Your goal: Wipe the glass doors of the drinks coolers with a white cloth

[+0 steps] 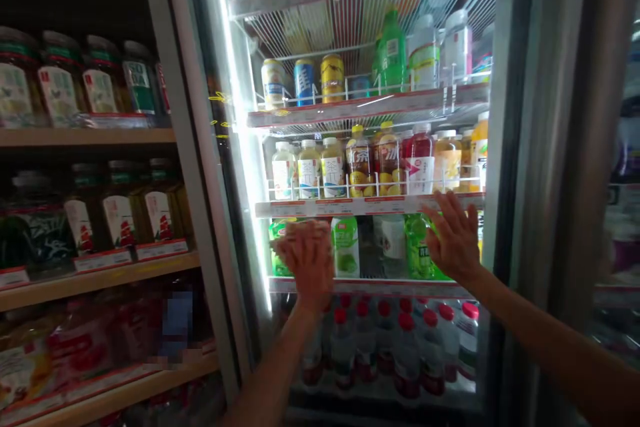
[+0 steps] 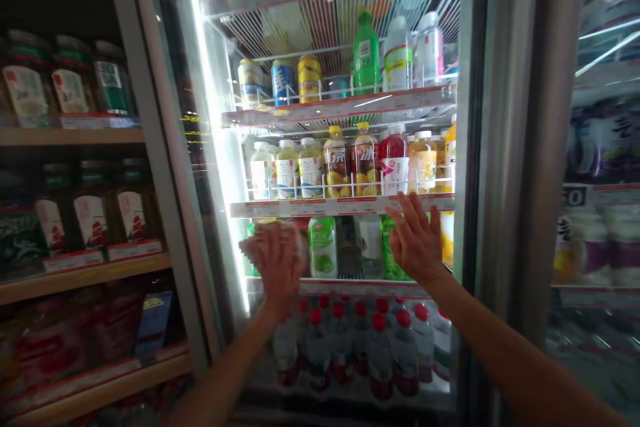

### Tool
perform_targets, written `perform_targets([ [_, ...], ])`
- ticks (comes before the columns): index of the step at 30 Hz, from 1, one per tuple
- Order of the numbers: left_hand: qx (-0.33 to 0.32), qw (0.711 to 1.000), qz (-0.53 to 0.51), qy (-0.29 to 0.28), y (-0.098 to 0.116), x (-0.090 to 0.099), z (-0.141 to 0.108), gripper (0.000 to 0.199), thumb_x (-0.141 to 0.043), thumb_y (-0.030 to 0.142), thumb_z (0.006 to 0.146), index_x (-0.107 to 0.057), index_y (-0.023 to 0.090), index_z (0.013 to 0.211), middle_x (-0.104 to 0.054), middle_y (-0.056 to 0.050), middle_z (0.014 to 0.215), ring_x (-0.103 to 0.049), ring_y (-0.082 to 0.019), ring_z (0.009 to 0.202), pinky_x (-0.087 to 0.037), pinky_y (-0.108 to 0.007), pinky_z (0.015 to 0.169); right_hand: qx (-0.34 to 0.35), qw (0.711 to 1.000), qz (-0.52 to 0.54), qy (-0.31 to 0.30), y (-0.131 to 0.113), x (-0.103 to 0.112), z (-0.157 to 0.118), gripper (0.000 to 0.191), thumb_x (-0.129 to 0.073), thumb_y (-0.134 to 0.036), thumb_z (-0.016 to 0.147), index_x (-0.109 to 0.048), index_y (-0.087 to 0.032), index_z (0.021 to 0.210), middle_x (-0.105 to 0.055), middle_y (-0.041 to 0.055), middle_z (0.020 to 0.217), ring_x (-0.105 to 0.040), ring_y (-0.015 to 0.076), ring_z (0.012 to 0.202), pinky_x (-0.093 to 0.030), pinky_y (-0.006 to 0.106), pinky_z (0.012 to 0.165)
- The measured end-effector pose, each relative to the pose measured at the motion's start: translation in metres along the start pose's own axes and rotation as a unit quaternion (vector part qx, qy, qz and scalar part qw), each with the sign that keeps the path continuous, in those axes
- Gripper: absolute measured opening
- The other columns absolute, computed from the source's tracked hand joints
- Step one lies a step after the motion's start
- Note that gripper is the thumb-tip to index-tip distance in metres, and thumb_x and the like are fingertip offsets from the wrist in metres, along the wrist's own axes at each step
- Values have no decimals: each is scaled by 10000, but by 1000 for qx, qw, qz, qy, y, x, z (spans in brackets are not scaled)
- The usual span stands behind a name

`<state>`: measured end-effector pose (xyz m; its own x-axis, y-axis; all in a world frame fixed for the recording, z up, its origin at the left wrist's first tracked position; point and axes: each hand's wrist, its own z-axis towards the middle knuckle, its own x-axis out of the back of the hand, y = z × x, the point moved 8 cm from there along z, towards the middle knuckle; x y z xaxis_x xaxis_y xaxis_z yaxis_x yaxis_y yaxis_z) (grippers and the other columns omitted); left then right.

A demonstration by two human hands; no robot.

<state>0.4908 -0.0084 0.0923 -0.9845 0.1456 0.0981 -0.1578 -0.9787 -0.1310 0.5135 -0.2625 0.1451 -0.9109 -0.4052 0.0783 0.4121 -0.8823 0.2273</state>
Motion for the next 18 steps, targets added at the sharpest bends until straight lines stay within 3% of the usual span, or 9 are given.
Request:
perform_targets([
  [2,-161,986,-37,-36,54,-10,-5,524,-484,265,813,-385,280,1328,-325,-41,1444,-143,-241,1379,-81,-516,1105,5,1000,0,3,0,1,0,465,-434,-204,829,-420,-218,1293,-343,92,1435,-261,243,1342,-140,489,1088],
  [4,-235,969,-52,-50,73,-12,-6,493,-481,263,817,-413,321,1302,-370,6,1421,-176,-196,1372,-70,-464,1120,12,1000,-1,5,-1,2,1,454,-433,-199,830,-429,-216,1283,-350,95,1431,-262,239,1342,-143,485,1088],
  [6,-169,984,-43,-39,48,-7,7,507,-463,243,828,-382,307,1325,-352,-14,1431,-174,-197,1373,-84,-470,1116,15,1000,-1,1,-2,2,1,449,-437,-193,826,-436,-211,1275,-349,98,1430,-258,237,1344,-142,482,1089],
  [9,39,999,-11,19,-13,5,23,567,-435,231,845,-271,240,1387,-237,-100,1474,-137,-266,1378,-126,-560,1076,7,1000,4,6,-2,3,2,455,-436,-182,816,-439,-213,1270,-340,92,1437,-248,233,1348,-134,484,1091],
  [11,63,998,-10,24,-11,4,22,576,-436,241,844,-262,222,1392,-207,-118,1480,-114,-294,1378,-120,-589,1063,0,1000,9,9,-2,3,2,456,-435,-175,812,-440,-210,1266,-337,90,1438,-246,233,1349,-133,488,1091],
  [13,-59,998,-33,-18,31,-9,15,545,-459,250,832,-332,258,1362,-263,-82,1466,-136,-283,1376,-114,-569,1075,0,1000,15,8,-2,2,2,450,-438,-169,813,-444,-203,1261,-340,93,1436,-244,233,1349,-132,490,1093],
  [15,-209,974,-54,-64,76,-19,3,490,-476,244,821,-416,312,1303,-335,-21,1438,-191,-241,1367,-119,-513,1095,3,1000,19,4,-2,1,1,447,-441,-165,815,-445,-198,1260,-333,96,1439,-237,234,1352,-127,493,1095],
  [16,-253,963,-57,-76,87,-20,0,467,-472,233,822,-444,325,1278,-362,-1,1423,-214,-219,1361,-122,-486,1101,5,1000,22,1,-1,1,1,449,-440,-163,815,-442,-201,1263,-325,93,1443,-230,234,1354,-122,495,1096],
  [18,-248,965,-56,-72,79,-14,9,451,-459,207,827,-462,315,1265,-388,-5,1408,-229,-199,1357,-128,-460,1102,10,1000,27,-7,0,2,1,459,-431,-156,817,-431,-212,1272,-309,83,1452,-206,229,1362,-118,498,1099],
])
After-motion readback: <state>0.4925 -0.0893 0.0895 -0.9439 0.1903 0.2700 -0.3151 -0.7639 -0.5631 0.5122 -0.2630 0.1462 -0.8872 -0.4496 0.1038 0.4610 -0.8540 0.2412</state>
